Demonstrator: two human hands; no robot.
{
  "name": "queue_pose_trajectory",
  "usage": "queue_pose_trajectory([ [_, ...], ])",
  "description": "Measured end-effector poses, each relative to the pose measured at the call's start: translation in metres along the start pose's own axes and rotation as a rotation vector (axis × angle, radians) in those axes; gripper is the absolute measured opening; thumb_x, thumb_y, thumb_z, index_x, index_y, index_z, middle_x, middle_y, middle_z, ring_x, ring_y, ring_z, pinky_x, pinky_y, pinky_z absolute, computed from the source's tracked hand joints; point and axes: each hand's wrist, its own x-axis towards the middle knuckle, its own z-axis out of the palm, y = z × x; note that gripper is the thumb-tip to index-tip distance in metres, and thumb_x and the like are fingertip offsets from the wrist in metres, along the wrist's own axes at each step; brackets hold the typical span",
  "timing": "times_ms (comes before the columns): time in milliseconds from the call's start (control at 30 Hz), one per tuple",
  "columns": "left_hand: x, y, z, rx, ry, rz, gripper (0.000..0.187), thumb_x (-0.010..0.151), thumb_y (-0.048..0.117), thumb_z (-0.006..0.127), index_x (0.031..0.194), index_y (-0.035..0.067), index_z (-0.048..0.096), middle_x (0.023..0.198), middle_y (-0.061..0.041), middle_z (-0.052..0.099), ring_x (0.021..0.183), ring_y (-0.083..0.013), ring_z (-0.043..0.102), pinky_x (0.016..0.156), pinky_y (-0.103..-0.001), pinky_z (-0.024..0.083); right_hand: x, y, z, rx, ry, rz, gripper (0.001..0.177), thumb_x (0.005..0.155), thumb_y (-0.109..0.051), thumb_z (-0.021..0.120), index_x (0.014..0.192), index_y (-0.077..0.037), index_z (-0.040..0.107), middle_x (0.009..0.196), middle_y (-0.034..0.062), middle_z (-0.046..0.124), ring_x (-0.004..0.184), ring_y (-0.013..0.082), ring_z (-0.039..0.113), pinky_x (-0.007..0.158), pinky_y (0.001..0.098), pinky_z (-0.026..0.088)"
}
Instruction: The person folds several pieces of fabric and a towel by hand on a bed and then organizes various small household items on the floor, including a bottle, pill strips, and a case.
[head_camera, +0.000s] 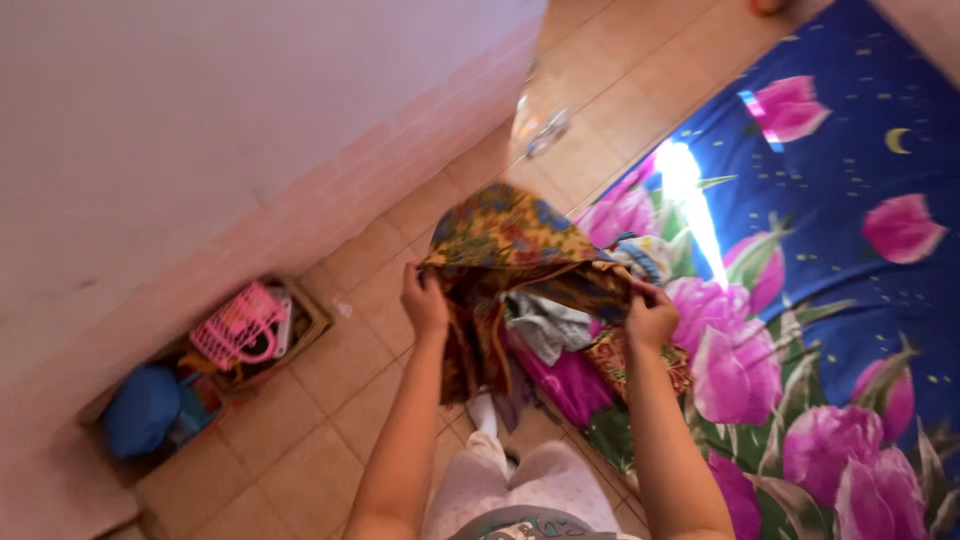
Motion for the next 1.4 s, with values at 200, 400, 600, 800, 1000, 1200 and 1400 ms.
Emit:
queue_pose_trajectory([
  [200,-0.051,0.054,0.03,-0.577,-0.44,-0.163,0.043,0.101,0.028,0.056,0.134,0.001,0.061,0.124,-0.011,0.07,0.112,-0.0227,0.066,0.096,-0.034,0.052,-0.044,-0.009,-0.066,0.039,-0.26,0.246,0.027,0.094,-0.018,0.071,0.118,-0.006,0.072,0.113,0.0098,0.066,0.092,0.0181,0.067,0.079,0.0323,0.055],
  [400,-0.2,0.088,0.094,-0.824,-1.041,-0.23,0.024,0.105,0.018,0.057,0.121,0.003,0.066,0.107,-0.003,0.072,0.093,-0.0119,0.067,0.081,-0.027,0.054,-0.167,-0.086,-0.108,0.687,-0.777,0.699,0.054,0.101,-0.037,0.06,0.144,-0.004,0.055,0.13,0.0027,0.069,0.112,0.0135,0.067,0.094,0.0278,0.055],
  [600,-0.269,0.073,0.086,-0.627,-0.897,-0.026,0.018,0.104,0.015,0.065,0.114,0.002,0.073,0.1,-0.002,0.073,0.089,-0.0119,0.065,0.08,-0.028,0.054,-0.22,-0.04,-0.23,0.074,-0.356,0.2,0.024,0.089,-0.02,0.082,0.103,-0.002,0.076,0.093,0.0059,0.075,0.084,0.0157,0.064,0.077,0.031,0.052],
  [800,-0.225,0.018,0.056,-0.941,-0.5,-0.065,0.017,0.102,0.011,0.062,0.118,0.005,0.063,0.112,-0.007,0.067,0.099,-0.0175,0.065,0.089,-0.033,0.054,-0.26,0.017,-0.355,-0.188,0.292,0.26,0.018,0.1,-0.024,0.072,0.095,-0.007,0.071,0.086,0.0033,0.069,0.077,0.0161,0.06,0.07,0.0324,0.049],
  [1000,-0.259,-0.003,-0.009,0.311,-0.005,0.704,0.057,0.074,0.028,0.089,0.114,-0.001,0.061,0.108,-0.024,0.063,0.095,-0.0375,0.06,0.084,-0.048,0.05,-0.311,-0.021,-0.367,0.286,0.432,0.209,0.013,0.106,-0.02,0.062,0.098,-0.011,0.062,0.096,-0.0011,0.061,0.087,0.0112,0.054,0.078,0.0284,0.049],
  [1200,-0.39,0.043,-0.053,-0.236,-1.165,1.104,0.085,0.062,0.02,0.095,0.132,-0.002,0.054,0.122,-0.02,0.061,0.11,-0.0387,0.061,0.094,-0.046,0.049,-0.329,-0.128,-0.28,0.573,0.271,0.323,0.01,0.106,-0.02,0.057,0.097,-0.016,0.056,0.085,0.0031,0.061,0.072,0.0172,0.057,0.064,0.0349,0.05],
  [1400,-0.398,0.019,-0.063,-0.187,-1.129,0.661,0.045,0.075,0.0,0.075,0.118,0.003,0.063,0.109,-0.014,0.069,0.099,-0.0257,0.068,0.082,-0.037,0.055,-0.35,-0.213,-0.248,0.665,0.41,0.485,0.014,0.104,-0.023,0.052,0.091,-0.018,0.051,0.083,-0.001,0.059,0.072,0.0124,0.06,0.063,0.0335,0.059],
])
